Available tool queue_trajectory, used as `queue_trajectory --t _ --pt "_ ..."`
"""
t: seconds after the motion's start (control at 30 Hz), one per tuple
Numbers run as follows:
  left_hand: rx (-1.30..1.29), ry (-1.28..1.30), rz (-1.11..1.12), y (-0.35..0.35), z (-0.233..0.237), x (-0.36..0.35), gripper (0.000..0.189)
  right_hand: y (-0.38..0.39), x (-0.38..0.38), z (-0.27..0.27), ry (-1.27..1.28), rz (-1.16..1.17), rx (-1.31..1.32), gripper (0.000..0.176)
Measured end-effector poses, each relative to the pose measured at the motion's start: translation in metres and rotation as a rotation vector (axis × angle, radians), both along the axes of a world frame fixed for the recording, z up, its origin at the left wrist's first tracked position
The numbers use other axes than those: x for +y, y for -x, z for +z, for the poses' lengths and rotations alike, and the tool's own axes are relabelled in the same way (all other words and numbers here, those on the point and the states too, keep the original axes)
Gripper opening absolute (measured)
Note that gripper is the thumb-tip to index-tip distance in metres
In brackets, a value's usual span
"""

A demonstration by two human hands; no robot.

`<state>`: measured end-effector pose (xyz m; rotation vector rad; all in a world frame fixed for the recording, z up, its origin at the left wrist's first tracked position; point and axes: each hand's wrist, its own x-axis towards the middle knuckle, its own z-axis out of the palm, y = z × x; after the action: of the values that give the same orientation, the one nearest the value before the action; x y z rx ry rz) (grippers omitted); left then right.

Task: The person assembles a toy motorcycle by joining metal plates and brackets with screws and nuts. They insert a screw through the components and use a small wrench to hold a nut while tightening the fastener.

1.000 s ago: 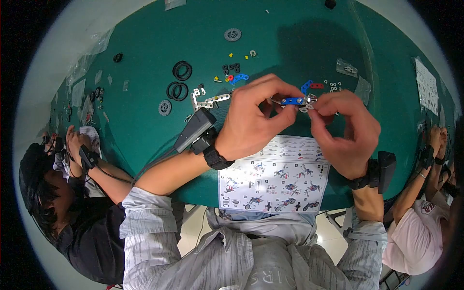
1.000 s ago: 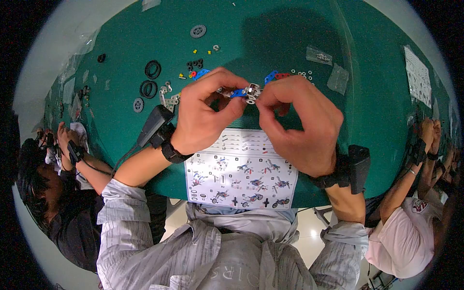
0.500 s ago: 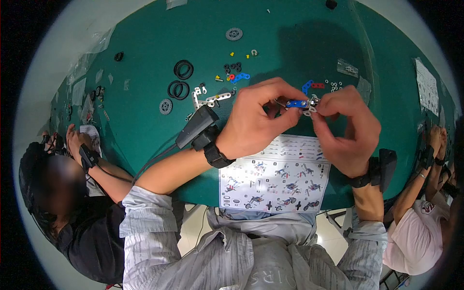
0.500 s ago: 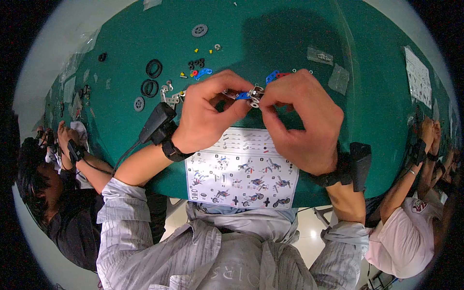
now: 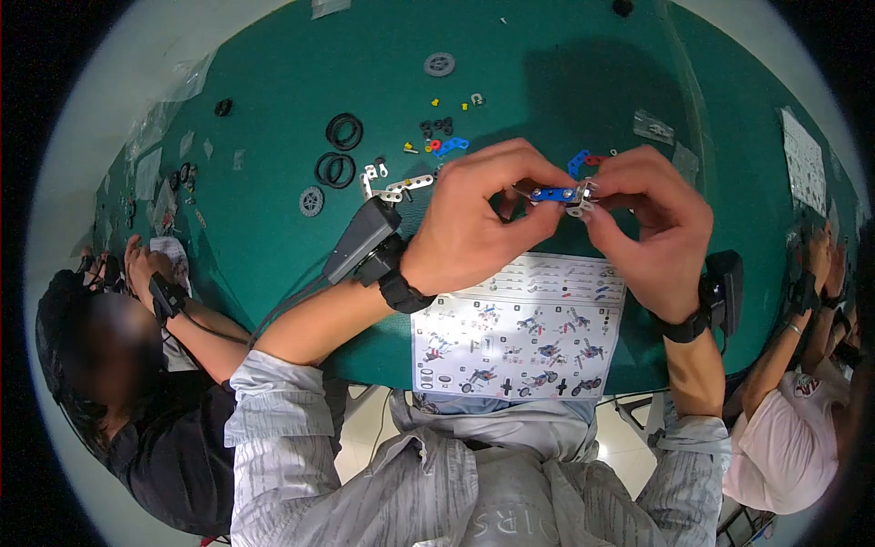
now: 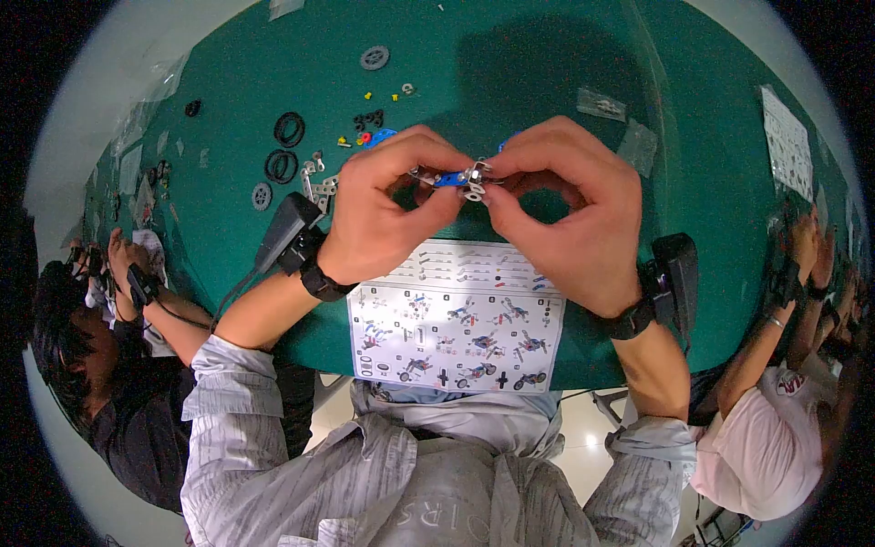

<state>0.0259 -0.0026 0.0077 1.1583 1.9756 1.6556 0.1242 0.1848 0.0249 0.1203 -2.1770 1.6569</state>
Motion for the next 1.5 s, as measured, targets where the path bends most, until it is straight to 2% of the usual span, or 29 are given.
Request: queue_trajectory --t 0.27,0.37,0.47,0.57,0.67,0.77,0.87,1.07,1.37,1.5 --pt "0.023 -0.089 -0.021 0.005 -0.009 0.004 0.017 -0.001 0.000 0.001 -0.006 -0.035 -0.015 0.018" --pt "-0.273 -0.119 -0.076 0.002 -0.017 0.005 0.017 -0.003 0.000 0.004 -0.039 -0.055 -0.039 0.017" --pt "-0.481 -0.143 -0.222 0.005 -0.017 0.001 0.018 -0.007 -0.005 0.009 -0.029 -0.070 -0.031 0.018" --pt "-0.524 -0.185 -0.239 0.004 -0.018 0.002 0.018 -0.008 -0.008 0.009 -0.027 -0.061 0.000 0.019" --pt "-0.530 -0.263 -0.249 0.005 -0.019 0.002 0.020 -0.008 -0.009 0.010 -0.052 -0.051 0.027 0.021" --pt "-0.453 -0.220 -0.284 0.007 -0.016 0.000 0.019 -0.007 -0.008 0.007 -0.049 -0.048 0.081 0.024" --pt "-0.436 -0.239 -0.274 0.005 -0.015 0.001 0.020 -0.007 -0.013 0.005 0.037 -0.068 0.113 0.026" --pt "-0.141 -0.207 -0.253 0.009 -0.012 -0.001 0.018 -0.007 -0.013 0.009 -0.074 -0.092 0.124 0.025" --pt "-0.119 -0.204 -0.203 0.007 -0.016 0.000 0.017 -0.008 -0.008 0.009 -0.211 -0.104 0.151 0.019" --pt "-0.101 -0.145 -0.159 0.005 -0.014 0.000 0.019 -0.008 -0.011 0.008 -0.064 -0.106 0.054 0.017"
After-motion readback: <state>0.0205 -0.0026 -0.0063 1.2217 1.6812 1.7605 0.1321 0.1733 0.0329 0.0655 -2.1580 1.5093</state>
